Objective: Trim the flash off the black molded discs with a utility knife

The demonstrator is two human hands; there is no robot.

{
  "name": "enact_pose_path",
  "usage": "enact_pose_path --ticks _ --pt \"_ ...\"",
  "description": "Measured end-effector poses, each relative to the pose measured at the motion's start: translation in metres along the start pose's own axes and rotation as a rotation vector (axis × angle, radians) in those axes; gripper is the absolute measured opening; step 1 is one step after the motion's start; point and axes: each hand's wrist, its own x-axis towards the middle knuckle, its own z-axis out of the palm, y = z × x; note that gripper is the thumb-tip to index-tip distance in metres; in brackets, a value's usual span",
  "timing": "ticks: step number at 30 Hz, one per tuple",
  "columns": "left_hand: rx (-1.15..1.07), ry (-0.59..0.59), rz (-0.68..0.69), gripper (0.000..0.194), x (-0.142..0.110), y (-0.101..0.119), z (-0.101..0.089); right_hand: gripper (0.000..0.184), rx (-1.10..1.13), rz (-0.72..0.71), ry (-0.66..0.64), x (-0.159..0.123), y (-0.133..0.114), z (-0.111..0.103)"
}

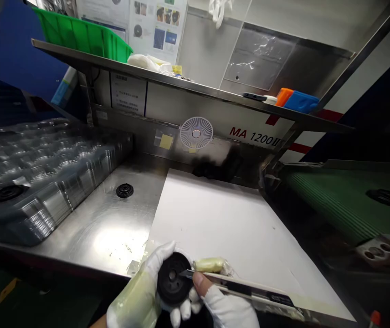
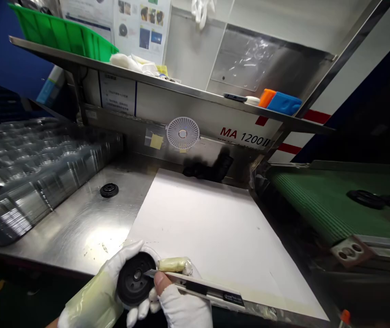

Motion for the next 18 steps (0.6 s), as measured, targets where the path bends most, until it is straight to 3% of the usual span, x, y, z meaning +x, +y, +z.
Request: enact_pose_path --ticks 5,10,13,18 --pt "-0.013 0.017 0.021 0.049 -0.001 0.002 0.0 0.037 -0.032 -0.004 0.032 -0.001 0.004 0.003" --pt "-0.056 -0.095 0.032 0.053 0.0 0.005 -0.013 0.039 0.024 -0.044 0.076 0.001 0.009 0.005" --pt "-0.128 -0.145 0.066 0.046 -0.002 0.006 -0.02 0.036 0.032 -0.089 0.124 0.002 0.009 -0.002" --pt "-0.295 -0.121 0.108 0.034 -0.002 0.009 -0.024 0.032 0.032 -0.109 0.204 0.001 0.003 -0.017"
